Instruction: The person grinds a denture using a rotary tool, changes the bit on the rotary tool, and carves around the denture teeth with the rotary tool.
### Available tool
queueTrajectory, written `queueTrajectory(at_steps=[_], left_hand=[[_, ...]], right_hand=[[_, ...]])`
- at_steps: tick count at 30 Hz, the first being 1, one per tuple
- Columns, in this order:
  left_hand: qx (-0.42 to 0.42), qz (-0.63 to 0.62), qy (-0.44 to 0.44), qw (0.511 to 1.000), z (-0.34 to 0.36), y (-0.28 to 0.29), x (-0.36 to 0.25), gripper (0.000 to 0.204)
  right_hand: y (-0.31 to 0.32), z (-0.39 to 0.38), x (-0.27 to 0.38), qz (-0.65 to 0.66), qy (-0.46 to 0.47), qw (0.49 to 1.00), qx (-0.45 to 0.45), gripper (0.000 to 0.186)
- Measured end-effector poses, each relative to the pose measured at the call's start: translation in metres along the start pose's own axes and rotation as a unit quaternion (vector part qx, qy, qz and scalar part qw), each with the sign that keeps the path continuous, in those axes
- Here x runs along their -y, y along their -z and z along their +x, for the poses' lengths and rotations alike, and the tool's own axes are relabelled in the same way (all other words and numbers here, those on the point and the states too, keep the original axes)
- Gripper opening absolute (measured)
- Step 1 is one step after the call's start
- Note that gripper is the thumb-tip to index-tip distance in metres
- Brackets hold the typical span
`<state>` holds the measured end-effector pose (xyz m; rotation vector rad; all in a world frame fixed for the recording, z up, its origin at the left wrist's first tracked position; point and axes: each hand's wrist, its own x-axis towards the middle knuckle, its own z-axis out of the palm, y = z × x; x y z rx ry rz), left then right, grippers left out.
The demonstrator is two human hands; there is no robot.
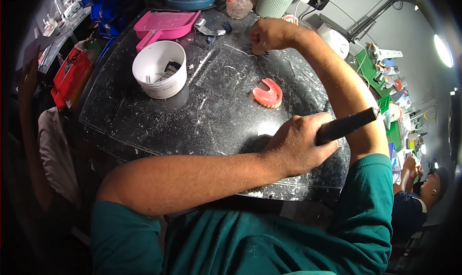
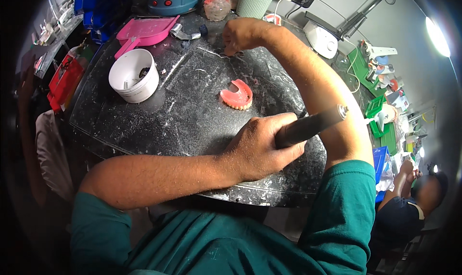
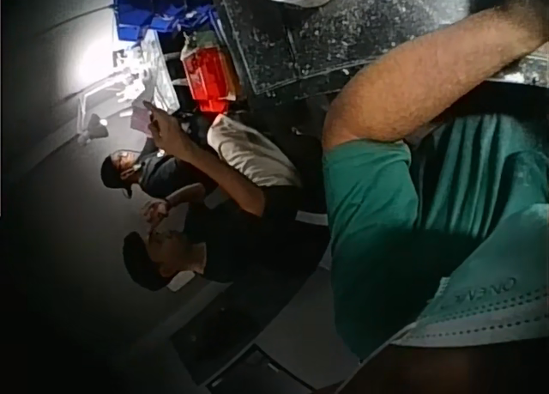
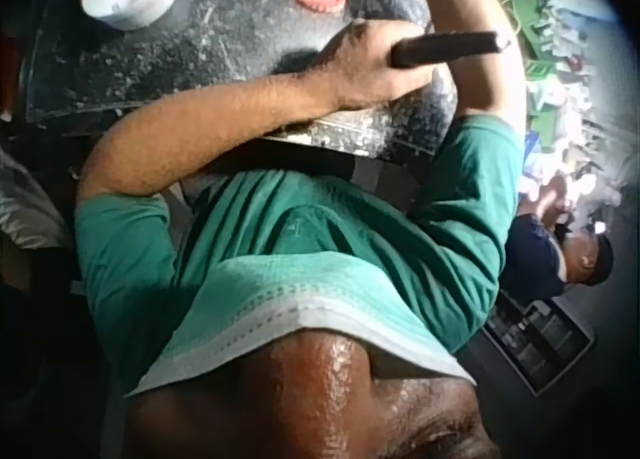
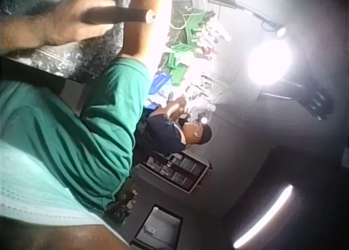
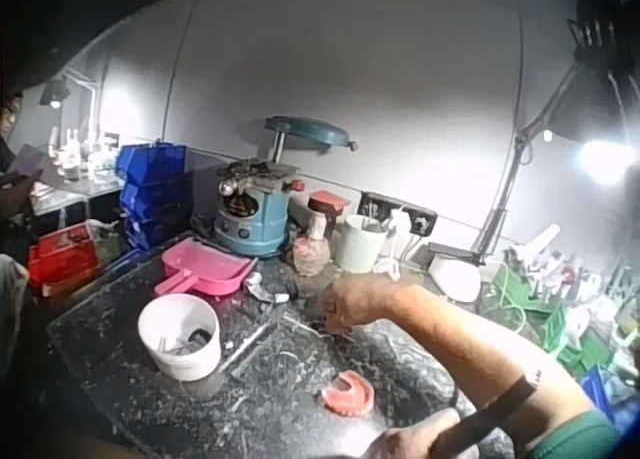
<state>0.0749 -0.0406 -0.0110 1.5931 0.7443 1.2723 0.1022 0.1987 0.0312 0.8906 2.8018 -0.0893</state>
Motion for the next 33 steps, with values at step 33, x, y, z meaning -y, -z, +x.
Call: queueTrajectory(at_steps=[33], left_hand=[[0.21, 0.151, 0.079, 0.963, -0.007, -0.007, -0.012, 0.024]], right_hand=[[-0.067, -0.27, 0.023, 0.699, -0.005, 0.623, -0.351, 0.032]])
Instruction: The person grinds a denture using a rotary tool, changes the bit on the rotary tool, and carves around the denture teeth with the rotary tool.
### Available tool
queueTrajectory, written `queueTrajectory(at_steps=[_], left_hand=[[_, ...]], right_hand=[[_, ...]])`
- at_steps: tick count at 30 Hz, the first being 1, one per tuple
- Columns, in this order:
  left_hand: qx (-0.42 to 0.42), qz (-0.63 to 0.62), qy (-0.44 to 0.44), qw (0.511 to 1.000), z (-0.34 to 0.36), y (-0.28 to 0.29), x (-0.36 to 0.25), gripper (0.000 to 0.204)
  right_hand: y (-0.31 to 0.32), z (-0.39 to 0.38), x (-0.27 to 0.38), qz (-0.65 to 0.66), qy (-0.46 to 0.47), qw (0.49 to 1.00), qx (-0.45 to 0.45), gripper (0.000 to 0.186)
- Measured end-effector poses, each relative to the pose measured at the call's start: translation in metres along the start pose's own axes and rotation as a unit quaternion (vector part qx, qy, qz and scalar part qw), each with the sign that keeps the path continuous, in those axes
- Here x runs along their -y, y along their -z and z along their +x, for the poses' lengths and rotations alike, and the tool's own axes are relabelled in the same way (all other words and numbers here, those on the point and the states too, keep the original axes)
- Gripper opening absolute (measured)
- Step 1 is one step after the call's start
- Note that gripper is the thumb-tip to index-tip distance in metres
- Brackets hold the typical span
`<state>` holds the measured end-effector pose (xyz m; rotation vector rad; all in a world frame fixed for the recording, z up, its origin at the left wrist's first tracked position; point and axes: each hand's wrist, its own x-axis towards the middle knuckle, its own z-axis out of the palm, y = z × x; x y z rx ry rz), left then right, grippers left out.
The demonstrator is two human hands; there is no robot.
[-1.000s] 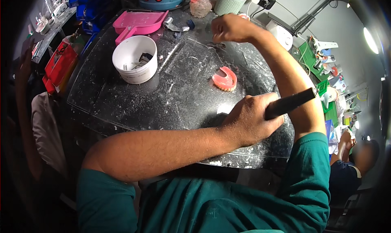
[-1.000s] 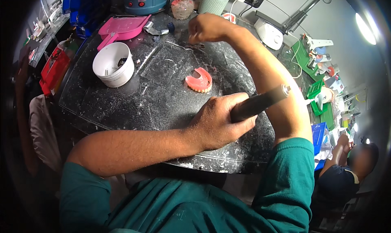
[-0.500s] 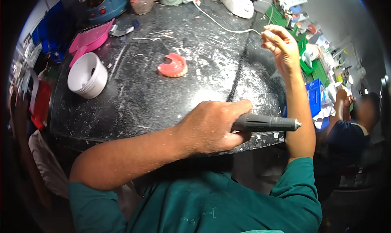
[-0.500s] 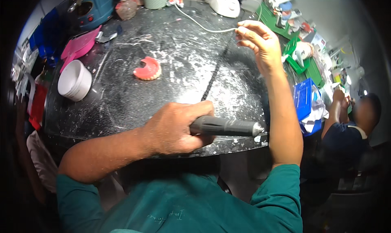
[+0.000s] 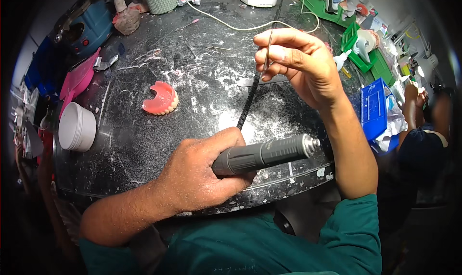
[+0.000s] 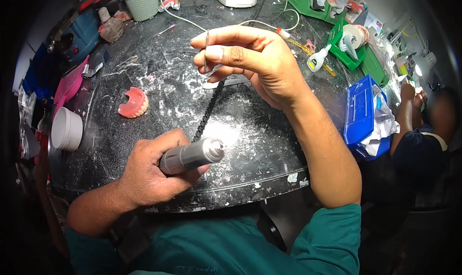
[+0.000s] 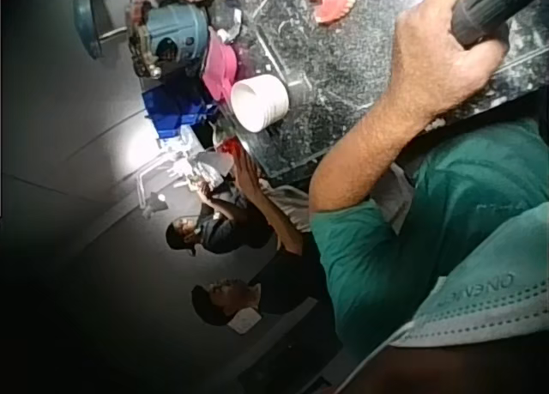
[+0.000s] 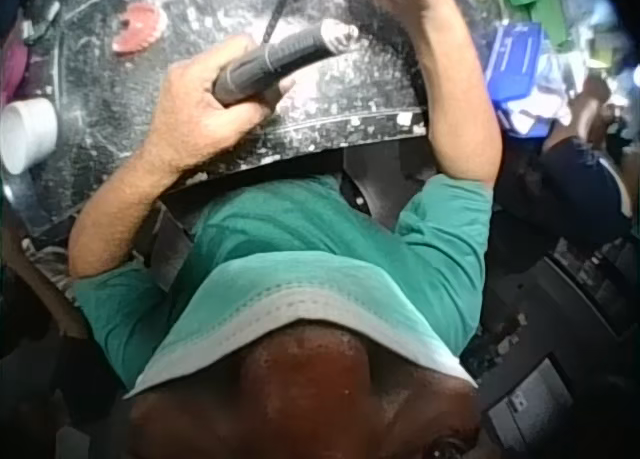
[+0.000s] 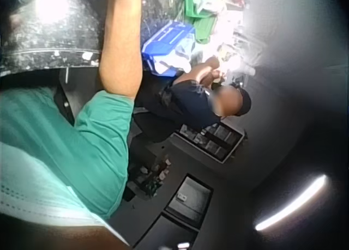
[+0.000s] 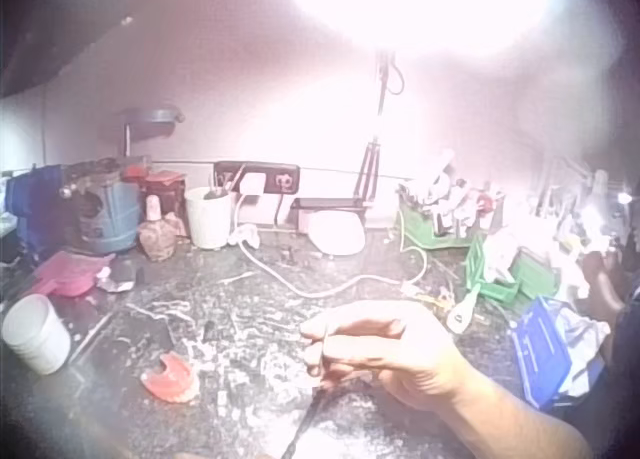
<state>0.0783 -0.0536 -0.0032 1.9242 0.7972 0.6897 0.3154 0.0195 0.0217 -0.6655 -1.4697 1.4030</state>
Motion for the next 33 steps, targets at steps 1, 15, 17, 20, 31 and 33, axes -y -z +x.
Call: queueTrajectory(at_steps=[1, 15, 17, 20, 31, 33], left_hand=[[0.002, 0.002, 0.0, 1.0, 0.001, 0.001, -0.002, 0.024], [-0.083, -0.158, 0.101, 0.979, 0.008, 0.001, 0.001, 0.038], [-0.09, -0.157, 0.108, 0.977, 0.008, 0.001, 0.0, 0.037], [-0.093, -0.158, 0.116, 0.976, 0.007, 0.003, -0.002, 0.036], [-0.103, -0.16, 0.087, 0.978, 0.007, 0.001, 0.0, 0.034], [-0.095, -0.164, 0.119, 0.975, 0.009, 0.003, -0.002, 0.038]], right_hand=[[0.0, 0.0, 0.002, -0.003, 0.0, 1.0, 0.007, 0.031], [-0.016, -0.004, 0.009, -0.017, 0.113, 0.993, -0.043, 0.022], [-0.023, -0.005, 0.01, -0.047, 0.128, 0.989, -0.056, 0.021], [-0.026, -0.004, 0.01, -0.037, 0.133, 0.987, -0.076, 0.02], [-0.019, -0.005, 0.008, 0.022, 0.108, 0.993, -0.035, 0.017], [-0.021, -0.007, 0.01, 0.001, 0.1, 0.993, -0.058, 0.017]])
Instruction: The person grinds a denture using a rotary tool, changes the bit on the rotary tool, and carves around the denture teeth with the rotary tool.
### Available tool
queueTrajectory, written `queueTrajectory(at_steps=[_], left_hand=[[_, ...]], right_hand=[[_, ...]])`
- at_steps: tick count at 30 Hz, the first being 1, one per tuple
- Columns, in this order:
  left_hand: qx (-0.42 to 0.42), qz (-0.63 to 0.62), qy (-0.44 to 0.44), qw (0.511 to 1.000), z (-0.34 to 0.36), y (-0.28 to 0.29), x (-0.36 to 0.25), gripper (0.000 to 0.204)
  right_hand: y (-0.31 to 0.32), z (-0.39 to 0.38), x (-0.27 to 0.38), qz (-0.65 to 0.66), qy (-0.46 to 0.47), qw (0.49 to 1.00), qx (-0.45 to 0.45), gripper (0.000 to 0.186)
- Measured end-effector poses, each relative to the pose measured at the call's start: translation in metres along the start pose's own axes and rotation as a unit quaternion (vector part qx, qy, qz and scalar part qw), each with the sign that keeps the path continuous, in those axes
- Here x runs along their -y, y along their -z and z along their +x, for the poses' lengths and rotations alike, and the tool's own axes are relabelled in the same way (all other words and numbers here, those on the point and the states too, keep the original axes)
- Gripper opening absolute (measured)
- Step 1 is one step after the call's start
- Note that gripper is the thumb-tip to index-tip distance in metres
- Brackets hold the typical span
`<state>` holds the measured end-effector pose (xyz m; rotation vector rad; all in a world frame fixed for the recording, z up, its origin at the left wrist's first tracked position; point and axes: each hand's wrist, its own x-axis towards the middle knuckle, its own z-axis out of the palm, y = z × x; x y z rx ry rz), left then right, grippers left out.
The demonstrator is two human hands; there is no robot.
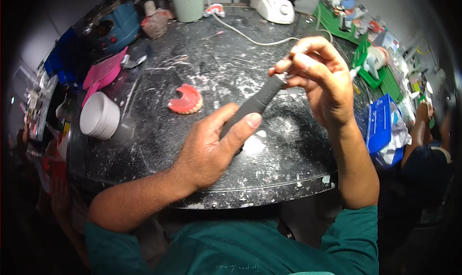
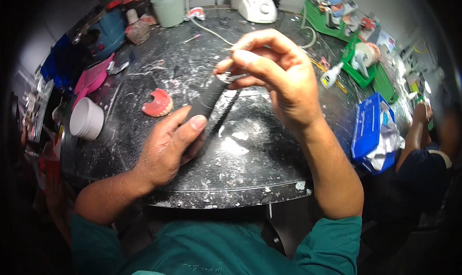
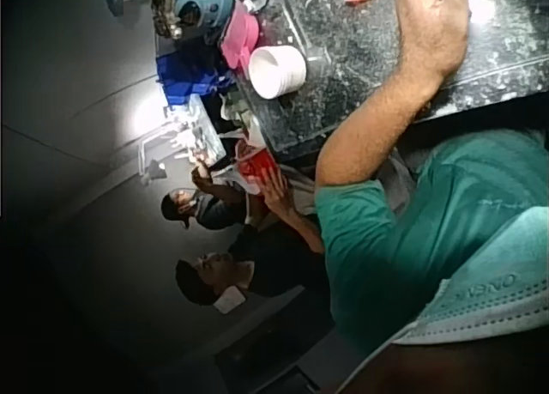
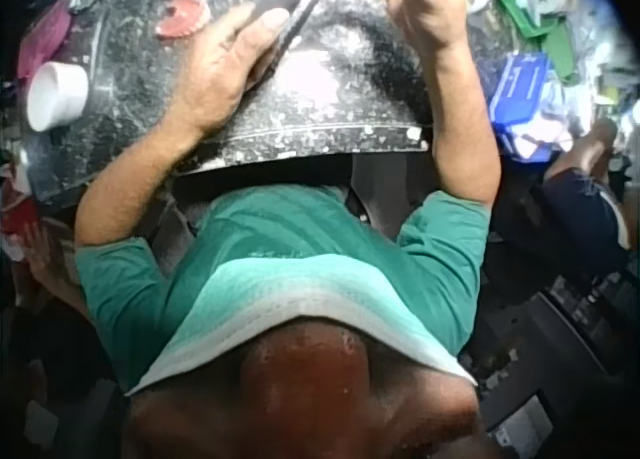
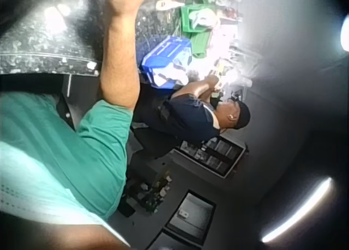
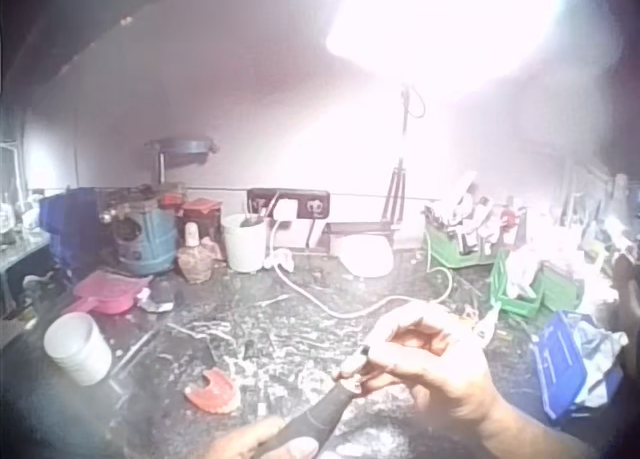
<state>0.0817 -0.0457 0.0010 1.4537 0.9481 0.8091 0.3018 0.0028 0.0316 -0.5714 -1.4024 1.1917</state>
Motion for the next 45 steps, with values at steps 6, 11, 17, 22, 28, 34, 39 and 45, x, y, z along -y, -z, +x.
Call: queueTrajectory(at_steps=[6, 11, 17, 22, 28, 34, 39, 45], left_hand=[[-0.003, 0.016, -0.075, 0.997, 0.004, 0.001, 0.007, 0.034], [-0.033, 0.027, -0.091, 0.995, -0.002, 0.009, 0.01, 0.044], [-0.067, 0.038, -0.134, 0.988, 0.006, -0.001, 0.02, 0.049], [-0.083, 0.06, -0.136, 0.985, 0.001, 0.004, 0.023, 0.052], [-0.082, 0.063, -0.128, 0.986, 0.003, 0.003, 0.022, 0.052], [-0.082, 0.069, -0.123, 0.987, 0.003, 0.004, 0.023, 0.052], [-0.089, 0.067, -0.126, 0.986, 0.005, 0.004, 0.025, 0.052], [-0.091, 0.067, -0.146, 0.983, 0.013, 0.0, 0.029, 0.051]], right_hand=[[-0.005, -0.002, 0.0, 0.0, -0.012, 0.999, -0.049, 0.02], [-0.007, 0.001, -0.006, -0.036, -0.01, 0.997, -0.074, 0.024], [0.017, -0.005, -0.015, 0.032, -0.021, 0.997, -0.065, 0.028], [0.028, 0.002, -0.031, 0.041, 0.022, 0.999, -0.005, 0.029], [0.031, -0.001, -0.029, 0.041, 0.039, 0.998, 0.002, 0.024], [0.021, 0.001, -0.023, 0.036, -0.052, 0.997, 0.045, 0.02], [0.015, -0.003, -0.033, 0.03, 0.016, 0.996, -0.085, 0.022], [0.008, -0.004, -0.031, -0.06, 0.018, 0.997, -0.046, 0.022]])
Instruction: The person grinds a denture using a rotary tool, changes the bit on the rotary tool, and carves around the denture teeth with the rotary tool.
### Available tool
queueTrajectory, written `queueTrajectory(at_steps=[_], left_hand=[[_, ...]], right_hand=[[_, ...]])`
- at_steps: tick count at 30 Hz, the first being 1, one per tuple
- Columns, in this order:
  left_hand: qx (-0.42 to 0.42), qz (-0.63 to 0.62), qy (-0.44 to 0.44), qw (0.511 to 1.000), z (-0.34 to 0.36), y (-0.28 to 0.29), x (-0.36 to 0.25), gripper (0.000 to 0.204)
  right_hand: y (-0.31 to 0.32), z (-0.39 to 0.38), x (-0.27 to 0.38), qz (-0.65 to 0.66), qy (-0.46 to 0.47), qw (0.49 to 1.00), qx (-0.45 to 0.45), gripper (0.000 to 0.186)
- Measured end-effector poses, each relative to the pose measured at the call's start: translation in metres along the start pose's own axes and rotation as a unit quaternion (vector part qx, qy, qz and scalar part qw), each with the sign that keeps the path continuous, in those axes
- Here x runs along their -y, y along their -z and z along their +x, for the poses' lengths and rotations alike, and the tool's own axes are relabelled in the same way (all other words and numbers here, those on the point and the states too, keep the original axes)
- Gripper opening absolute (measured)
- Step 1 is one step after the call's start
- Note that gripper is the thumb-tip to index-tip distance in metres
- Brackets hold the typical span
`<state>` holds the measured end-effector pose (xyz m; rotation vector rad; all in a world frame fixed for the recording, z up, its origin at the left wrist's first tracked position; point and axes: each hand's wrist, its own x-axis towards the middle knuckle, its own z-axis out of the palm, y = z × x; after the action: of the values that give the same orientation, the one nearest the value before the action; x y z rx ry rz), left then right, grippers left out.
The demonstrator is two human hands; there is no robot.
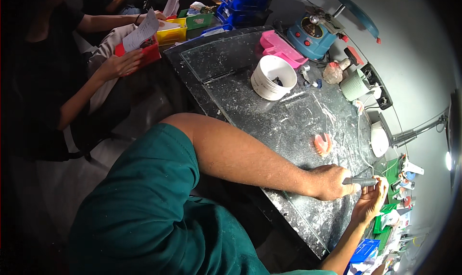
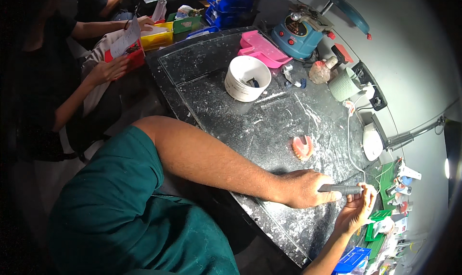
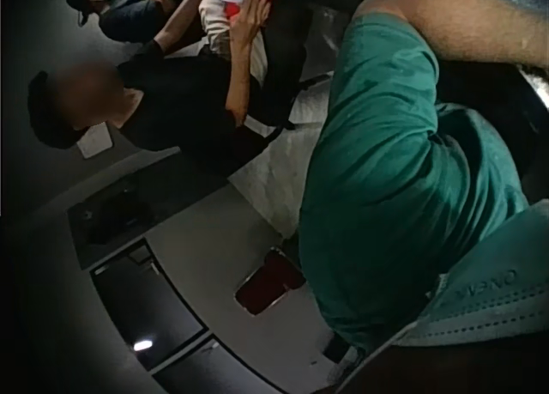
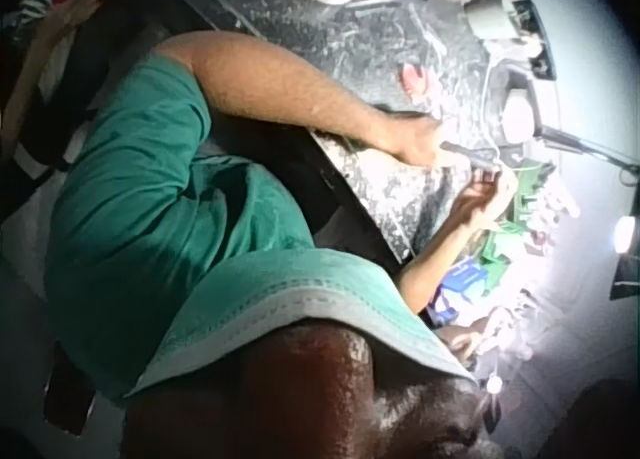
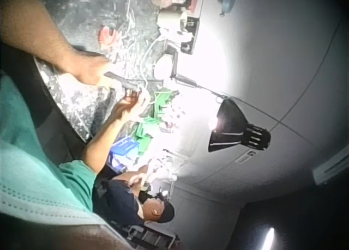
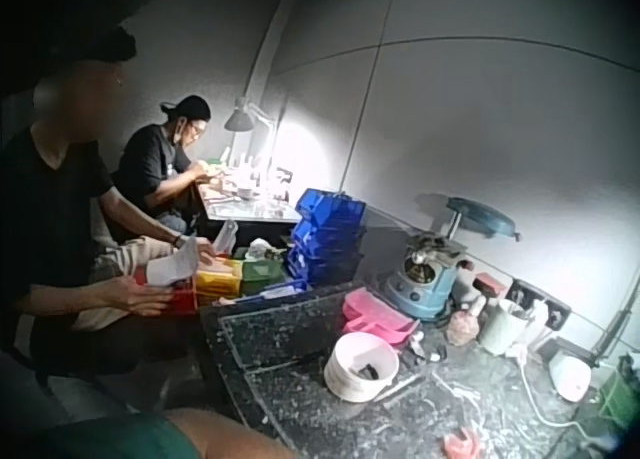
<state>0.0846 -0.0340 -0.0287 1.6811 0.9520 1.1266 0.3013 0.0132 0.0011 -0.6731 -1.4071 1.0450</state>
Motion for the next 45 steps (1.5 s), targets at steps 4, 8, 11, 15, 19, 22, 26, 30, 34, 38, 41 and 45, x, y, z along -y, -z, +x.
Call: queueTrajectory(at_steps=[4, 8, 11, 15, 19, 22, 26, 30, 34, 38, 41, 45], left_hand=[[-0.058, 0.055, -0.062, 0.995, -0.012, 0.001, -0.01, 0.042], [-0.022, 0.046, -0.141, 0.989, -0.015, -0.001, 0.001, 0.029], [0.204, 0.004, -0.051, 0.978, -0.015, 0.011, -0.025, 0.019], [0.215, 0.002, -0.131, 0.968, -0.011, 0.011, -0.018, 0.017], [0.075, 0.051, -0.211, 0.973, 0.01, 0.023, -0.019, 0.017], [-0.066, 0.198, -0.232, 0.95, 0.012, 0.031, -0.023, 0.021], [-0.043, 0.39, -0.494, 0.776, 0.028, 0.039, -0.035, 0.019], [0.016, 0.451, -0.559, 0.696, 0.043, 0.043, -0.049, 0.013], [-0.16, 0.447, -0.462, 0.749, 0.074, 0.096, -0.038, 0.061], [-0.091, 0.258, -0.177, 0.945, 0.066, 0.127, -0.032, 0.02], [0.017, 0.361, -0.146, 0.921, 0.048, 0.122, -0.019, 0.035], [0.157, 0.471, -0.125, 0.859, 0.042, 0.119, -0.017, 0.054]], right_hand=[[-0.018, -0.015, -0.003, -0.109, -0.046, 0.993, 0.011, 0.027], [-0.075, -0.038, -0.01, -0.228, 0.047, 0.972, -0.035, 0.036], [-0.055, -0.034, 0.016, -0.348, 0.245, 0.89, 0.166, 0.052], [-0.053, -0.024, 0.019, -0.275, 0.255, 0.893, 0.249, 0.059], [-0.028, -0.014, 0.037, -0.022, 0.055, 0.96, 0.274, 0.063], [0.006, -0.016, 0.032, -0.037, -0.117, 0.954, 0.273, 0.08], [-0.009, -0.026, 0.004, -0.06, -0.229, 0.928, 0.288, 0.061], [-0.017, -0.021, 0.012, -0.057, -0.249, 0.921, 0.295, 0.044], [-0.022, -0.013, 0.014, 0.077, -0.27, 0.929, 0.241, 0.036], [0.005, 0.002, -0.001, 0.203, -0.239, 0.925, 0.215, 0.036], [0.012, 0.003, -0.004, 0.213, -0.19, 0.947, 0.15, 0.035], [0.015, 0.006, -0.009, 0.226, -0.148, 0.954, 0.128, 0.025]])
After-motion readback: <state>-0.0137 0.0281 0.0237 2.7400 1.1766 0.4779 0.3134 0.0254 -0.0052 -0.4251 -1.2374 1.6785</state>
